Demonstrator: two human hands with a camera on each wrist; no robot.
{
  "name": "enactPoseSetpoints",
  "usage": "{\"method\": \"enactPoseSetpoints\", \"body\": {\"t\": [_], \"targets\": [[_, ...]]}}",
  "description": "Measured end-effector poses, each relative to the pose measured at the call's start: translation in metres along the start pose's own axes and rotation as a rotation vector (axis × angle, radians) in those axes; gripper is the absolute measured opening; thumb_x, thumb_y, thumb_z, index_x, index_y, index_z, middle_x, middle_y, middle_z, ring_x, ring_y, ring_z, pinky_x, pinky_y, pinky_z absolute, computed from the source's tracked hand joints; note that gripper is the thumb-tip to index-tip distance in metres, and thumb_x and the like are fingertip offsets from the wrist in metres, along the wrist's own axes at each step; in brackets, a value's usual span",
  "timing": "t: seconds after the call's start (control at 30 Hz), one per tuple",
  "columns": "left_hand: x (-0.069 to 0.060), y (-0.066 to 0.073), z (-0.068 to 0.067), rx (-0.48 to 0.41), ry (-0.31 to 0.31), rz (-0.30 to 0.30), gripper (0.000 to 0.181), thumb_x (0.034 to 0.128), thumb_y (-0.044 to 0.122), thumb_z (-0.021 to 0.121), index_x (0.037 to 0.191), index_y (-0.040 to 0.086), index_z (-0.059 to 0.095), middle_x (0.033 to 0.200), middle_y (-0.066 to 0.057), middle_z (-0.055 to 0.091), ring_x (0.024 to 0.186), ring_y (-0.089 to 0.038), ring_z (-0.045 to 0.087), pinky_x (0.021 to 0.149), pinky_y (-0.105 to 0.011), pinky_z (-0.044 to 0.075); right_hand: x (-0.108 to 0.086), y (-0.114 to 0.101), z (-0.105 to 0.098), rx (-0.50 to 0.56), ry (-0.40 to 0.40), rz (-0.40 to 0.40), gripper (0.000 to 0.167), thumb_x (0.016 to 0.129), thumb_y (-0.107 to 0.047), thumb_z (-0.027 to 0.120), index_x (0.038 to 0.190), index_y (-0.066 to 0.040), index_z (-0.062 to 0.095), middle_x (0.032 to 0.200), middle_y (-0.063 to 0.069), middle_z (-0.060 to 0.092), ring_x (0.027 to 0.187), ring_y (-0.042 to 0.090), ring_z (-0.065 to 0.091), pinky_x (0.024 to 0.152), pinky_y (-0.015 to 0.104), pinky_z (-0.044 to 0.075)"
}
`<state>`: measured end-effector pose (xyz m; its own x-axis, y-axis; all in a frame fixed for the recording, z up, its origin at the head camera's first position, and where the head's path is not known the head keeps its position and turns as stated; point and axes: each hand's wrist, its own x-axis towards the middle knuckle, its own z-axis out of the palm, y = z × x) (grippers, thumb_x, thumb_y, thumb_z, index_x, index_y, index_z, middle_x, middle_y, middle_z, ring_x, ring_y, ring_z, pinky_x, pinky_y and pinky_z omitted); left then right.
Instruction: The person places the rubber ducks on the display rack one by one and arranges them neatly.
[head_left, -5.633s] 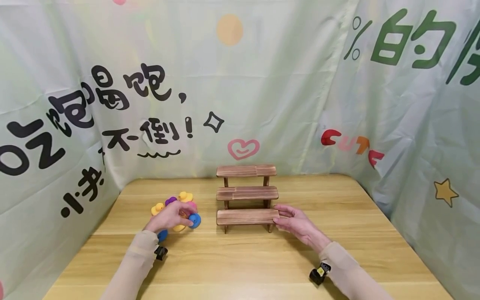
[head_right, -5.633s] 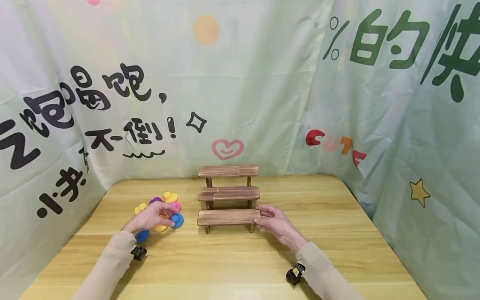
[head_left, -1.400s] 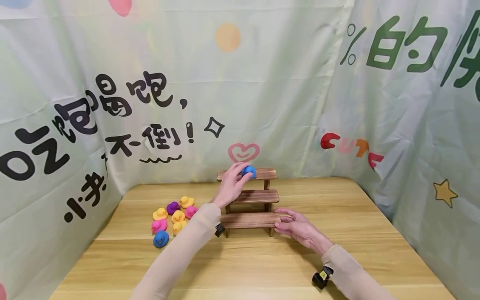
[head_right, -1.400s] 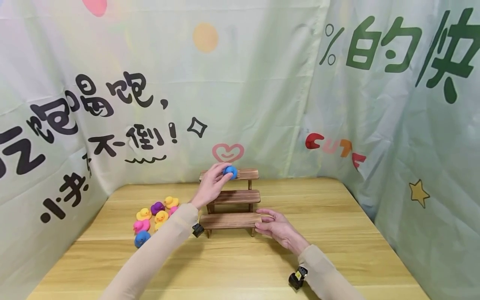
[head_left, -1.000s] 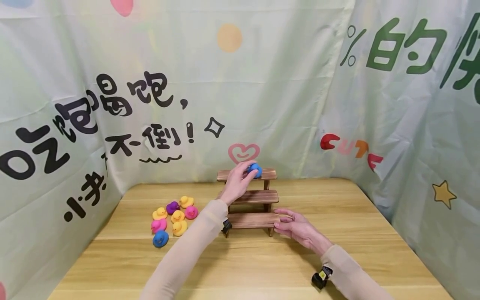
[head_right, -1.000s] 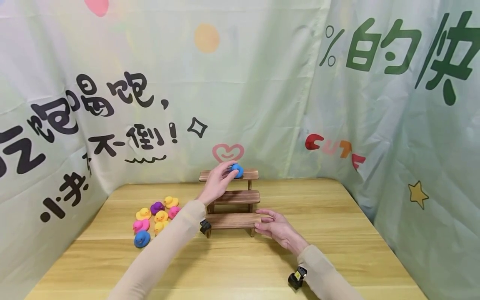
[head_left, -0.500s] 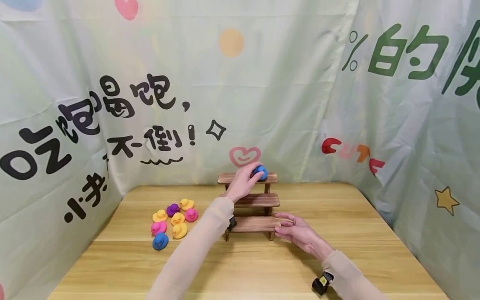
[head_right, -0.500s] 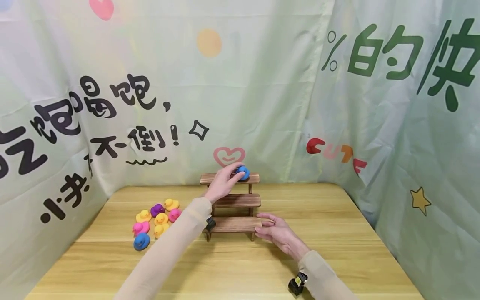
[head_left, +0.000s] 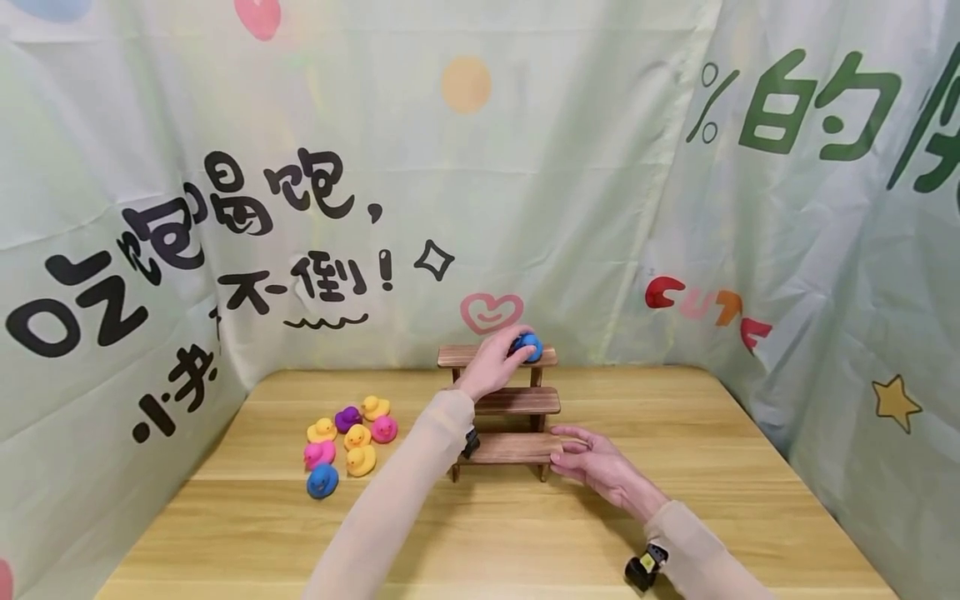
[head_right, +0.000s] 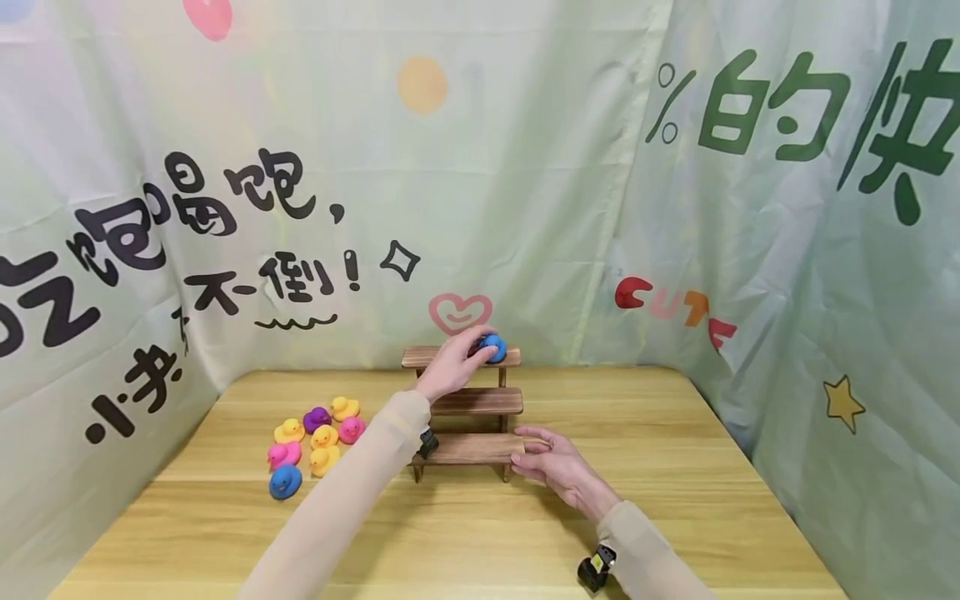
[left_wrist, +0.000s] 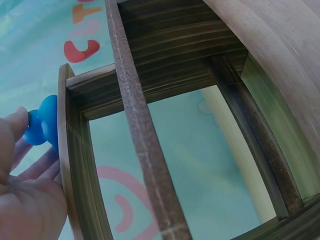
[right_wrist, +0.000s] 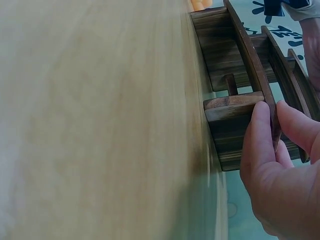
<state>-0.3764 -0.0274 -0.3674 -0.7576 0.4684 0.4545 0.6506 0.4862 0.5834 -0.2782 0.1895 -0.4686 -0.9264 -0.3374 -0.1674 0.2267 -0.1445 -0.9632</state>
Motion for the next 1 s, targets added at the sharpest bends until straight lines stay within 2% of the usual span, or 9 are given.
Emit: {"method": "enactPoseSetpoints", "body": {"t": [0.13,0.37,0.63,1.0], "targets": [[-0.0005,-0.0005,-0.0006,-0.004,-0.007,-0.011,0.038,0.103,0.033,0.049,0.136,0.015,0.052,0.131,-0.006,0.06,0.12,-0.02,0.058,0.103,-0.039,0.047,-0.0005,-0.0005,-0.0001,0.004,-0.004,0.002,0.057,0.091,0.007,0.062,0.142,0.007,0.038,0.102,0.008,0.046,0.09,0.013,0.064,0.093,0.031,0.055],[-0.0009,0.0023,-0.002,-0.014,-0.024,-0.036,0.033,0.102,0.032,0.052,0.132,0.019,0.054,0.124,-0.002,0.062,0.111,-0.016,0.06,0.098,-0.036,0.05,-0.0017,-0.0025,0.0007,0.002,-0.005,-0.004,0.057,0.092,0.006,0.061,0.143,0.007,0.037,0.1,0.006,0.046,0.089,0.012,0.063,0.092,0.03,0.055],[-0.0017,0.0016,-0.0036,-0.027,-0.011,-0.036,0.035,0.1012,0.031,0.054,0.134,0.018,0.055,0.127,-0.003,0.063,0.114,-0.018,0.06,0.101,-0.038,0.049,-0.0024,-0.0047,0.0005,0.017,-0.008,0.006,0.059,0.092,0.007,0.061,0.144,0.008,0.034,0.101,0.006,0.045,0.089,0.011,0.063,0.092,0.03,0.055],[-0.003,-0.0004,-0.0032,-0.032,-0.006,-0.054,0.039,0.1007,0.032,0.055,0.137,0.016,0.055,0.13,-0.006,0.062,0.12,-0.019,0.06,0.103,-0.035,0.048,-0.0024,-0.0029,0.0006,0.026,-0.012,0.009,0.059,0.091,0.006,0.062,0.144,0.008,0.035,0.099,0.005,0.046,0.089,0.011,0.063,0.092,0.031,0.055]]}}
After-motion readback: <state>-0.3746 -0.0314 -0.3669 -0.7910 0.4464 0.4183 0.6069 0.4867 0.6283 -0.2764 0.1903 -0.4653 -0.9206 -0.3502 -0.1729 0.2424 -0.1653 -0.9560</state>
